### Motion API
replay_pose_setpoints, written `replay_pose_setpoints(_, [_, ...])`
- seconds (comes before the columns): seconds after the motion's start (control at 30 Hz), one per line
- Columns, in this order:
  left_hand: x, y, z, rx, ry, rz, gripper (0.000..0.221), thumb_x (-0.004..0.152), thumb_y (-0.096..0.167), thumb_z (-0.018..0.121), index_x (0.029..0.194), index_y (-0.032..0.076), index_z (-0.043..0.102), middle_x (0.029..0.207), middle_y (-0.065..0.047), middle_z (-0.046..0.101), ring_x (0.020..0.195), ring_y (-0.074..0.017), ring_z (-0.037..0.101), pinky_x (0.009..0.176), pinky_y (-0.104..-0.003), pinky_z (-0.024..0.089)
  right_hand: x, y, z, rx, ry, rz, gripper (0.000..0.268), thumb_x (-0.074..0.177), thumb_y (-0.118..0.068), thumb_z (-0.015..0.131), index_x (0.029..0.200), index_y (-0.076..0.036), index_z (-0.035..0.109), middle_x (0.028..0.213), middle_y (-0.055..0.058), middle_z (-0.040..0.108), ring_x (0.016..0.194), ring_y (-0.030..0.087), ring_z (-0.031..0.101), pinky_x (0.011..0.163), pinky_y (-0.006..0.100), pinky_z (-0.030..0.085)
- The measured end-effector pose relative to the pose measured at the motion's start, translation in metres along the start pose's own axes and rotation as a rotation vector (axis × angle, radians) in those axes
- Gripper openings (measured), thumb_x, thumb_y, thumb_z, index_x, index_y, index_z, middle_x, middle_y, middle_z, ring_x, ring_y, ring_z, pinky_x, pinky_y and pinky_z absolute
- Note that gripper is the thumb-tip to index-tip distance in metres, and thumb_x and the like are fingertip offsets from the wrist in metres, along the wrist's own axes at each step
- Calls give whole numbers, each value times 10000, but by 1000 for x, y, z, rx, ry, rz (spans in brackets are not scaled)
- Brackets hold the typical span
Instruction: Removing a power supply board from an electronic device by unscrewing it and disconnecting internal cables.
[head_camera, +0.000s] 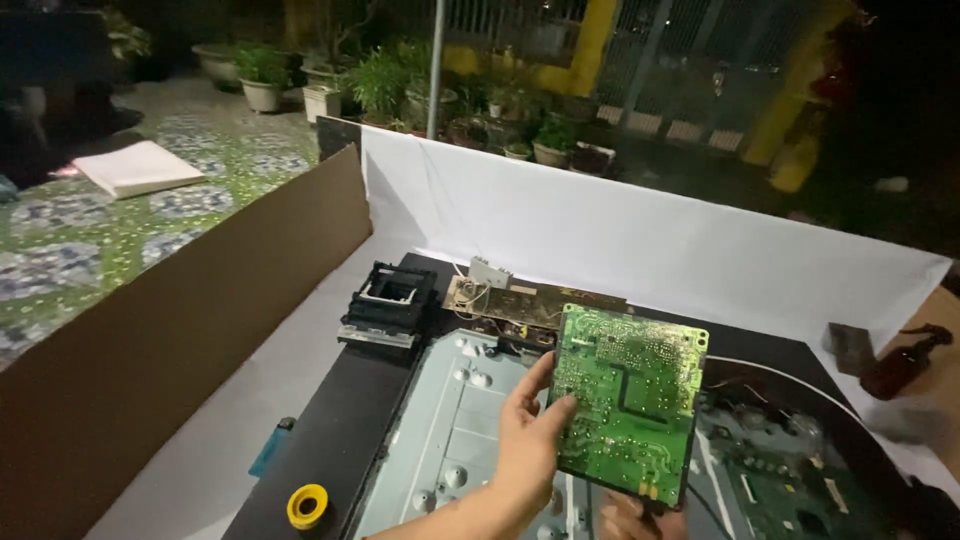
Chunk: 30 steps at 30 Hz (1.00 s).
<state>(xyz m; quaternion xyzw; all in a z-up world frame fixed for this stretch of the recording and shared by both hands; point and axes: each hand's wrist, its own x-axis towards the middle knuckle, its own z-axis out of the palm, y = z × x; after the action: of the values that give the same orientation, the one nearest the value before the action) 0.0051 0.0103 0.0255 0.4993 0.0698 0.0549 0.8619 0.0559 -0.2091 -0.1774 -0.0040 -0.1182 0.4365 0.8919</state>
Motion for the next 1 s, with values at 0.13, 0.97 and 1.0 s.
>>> replay_pose_setpoints(0.13, [0,-1,-1,-54,-11,43,720,854,4,618,1540,145,450,1637,-54,460,1471,-199,477,1181,-346,447,8,25,35,62,-13,-85,499,992,-619,645,924,-157,470,597,-3,393,439,144,303,465,279,354])
replay_pose_setpoints(0.97, [9,-22,0,119,62,86,723,837,142,627,1532,168,430,1650,-39,423,1513,-239,380,1237,-458,316,-10,-1,6,-490,611,-221,434,1020,-385,348,1054,-5,555,526,-38,269,410,125,228,392,317,188])
replay_pose_setpoints(1.0, [9,-22,0,148,59,74,725,853,94,611,1542,158,397,1659,-26,406,1515,-226,363,1246,-441,306,-8,5,14,-531,784,-259,483,1045,-425,274,1134,-9,502,543,-54,240,415,139,205,402,328,189])
